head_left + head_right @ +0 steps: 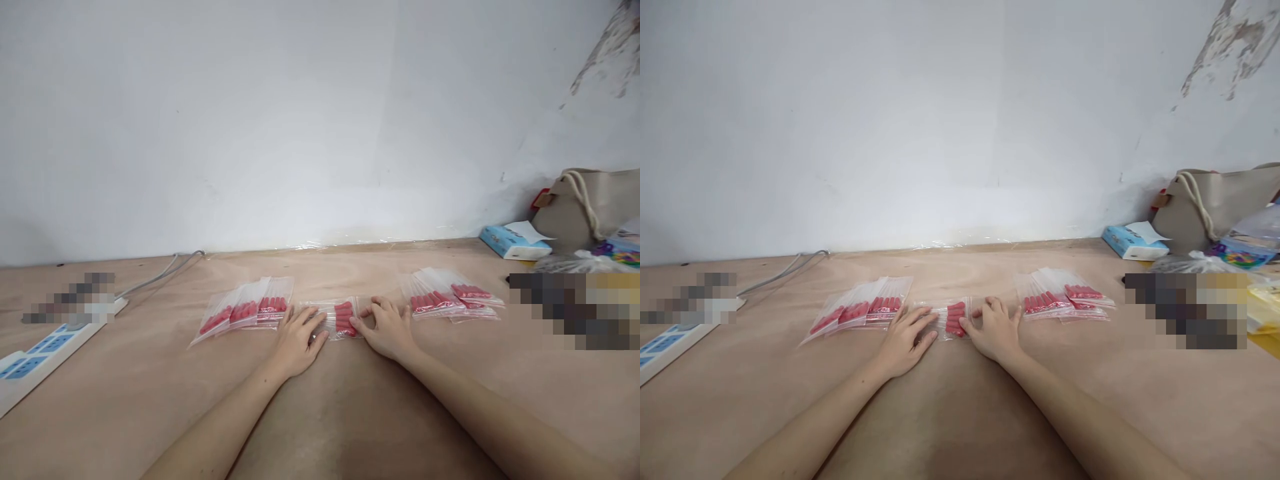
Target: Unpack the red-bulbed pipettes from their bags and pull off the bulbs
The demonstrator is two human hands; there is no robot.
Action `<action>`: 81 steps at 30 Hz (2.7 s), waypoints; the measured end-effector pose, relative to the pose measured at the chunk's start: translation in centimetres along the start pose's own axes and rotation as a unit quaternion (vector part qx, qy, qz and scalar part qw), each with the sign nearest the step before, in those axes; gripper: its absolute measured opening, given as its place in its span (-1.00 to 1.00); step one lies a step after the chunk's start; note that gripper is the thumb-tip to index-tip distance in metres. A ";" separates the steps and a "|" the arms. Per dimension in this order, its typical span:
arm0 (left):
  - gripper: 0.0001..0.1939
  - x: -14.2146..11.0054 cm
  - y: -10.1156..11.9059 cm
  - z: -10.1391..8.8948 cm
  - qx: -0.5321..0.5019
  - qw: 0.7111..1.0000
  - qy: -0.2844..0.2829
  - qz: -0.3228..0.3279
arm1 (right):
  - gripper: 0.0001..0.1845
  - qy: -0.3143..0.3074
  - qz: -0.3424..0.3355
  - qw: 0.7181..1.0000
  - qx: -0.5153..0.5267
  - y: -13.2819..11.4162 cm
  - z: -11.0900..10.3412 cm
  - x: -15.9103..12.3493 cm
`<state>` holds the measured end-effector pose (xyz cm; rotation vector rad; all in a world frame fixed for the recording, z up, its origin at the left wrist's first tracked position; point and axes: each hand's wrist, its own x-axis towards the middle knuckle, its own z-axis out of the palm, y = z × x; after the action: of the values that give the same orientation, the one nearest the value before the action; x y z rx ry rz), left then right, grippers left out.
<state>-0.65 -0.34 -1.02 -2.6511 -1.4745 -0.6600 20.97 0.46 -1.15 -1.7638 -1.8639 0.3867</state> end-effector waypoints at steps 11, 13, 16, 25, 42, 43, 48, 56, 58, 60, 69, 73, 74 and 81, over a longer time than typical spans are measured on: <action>-0.65 0.0 0.1 0.1 0.002 1.000 0.019 0.006 | -0.64 0.013 0.012 1.000 -0.001 0.1 0.3 -0.1; -0.66 -0.1 0.1 0.1 0.005 1.000 0.024 0.001 | -0.64 -0.008 -0.004 1.000 0.016 0.0 0.3 -0.2; -0.68 0.0 0.2 0.0 0.006 0.999 0.036 -0.009 | -0.71 -0.018 -0.020 0.999 0.035 -0.2 0.3 -0.2; -0.69 3.3 1.6 0.5 -0.080 0.995 0.062 0.022 | -0.75 -0.045 -0.009 0.992 0.119 -0.4 0.5 -0.2; -0.80 5.0 1.2 0.4 -0.023 0.968 0.040 0.246 | -0.69 -0.053 -0.042 0.993 0.101 -0.7 0.9 -0.3; -0.79 5.0 1.2 0.2 -0.014 0.968 0.032 0.247 | -0.69 -0.053 -0.042 0.993 0.097 -0.7 0.9 -0.4; -0.80 4.9 1.2 0.0 -0.016 0.974 0.021 0.224 | -0.72 -0.017 -0.094 0.988 0.119 -0.5 0.5 -0.5; -0.74 4.5 0.8 0.4 -0.059 0.981 0.014 0.184 | -0.73 0.081 -0.335 0.939 0.011 0.1 -0.6 0.1; -0.75 4.4 0.7 0.5 -0.081 0.981 0.013 0.175 | -0.77 0.081 -0.340 0.937 -0.014 0.1 -0.6 0.2; -0.76 4.3 0.7 0.7 -0.105 0.980 0.023 0.166 | -0.76 0.077 -0.352 0.932 -0.036 0.1 -0.6 0.3; -0.77 4.3 0.9 0.5 -0.114 0.979 0.035 0.168 | -0.70 0.099 -0.414 0.900 -0.097 0.2 -0.5 0.8; -0.78 4.4 1.0 0.0 -0.051 0.979 0.010 0.195 | -0.69 0.117 -0.438 0.884 -0.112 0.3 -0.4 1.0; -0.78 4.4 1.0 -0.1 -0.035 0.979 0.002 0.203 | -0.68 0.121 -0.441 0.881 -0.117 0.4 -0.3 1.0; -0.85 4.7 1.0 -0.2 0.013 0.968 -0.032 0.250 | -0.72 0.148 -0.497 0.846 -0.125 0.4 0.1 1.3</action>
<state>2.21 2.85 1.10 -2.8679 -0.7523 -0.5059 21.27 1.78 -1.26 -0.6974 -2.3348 -0.5156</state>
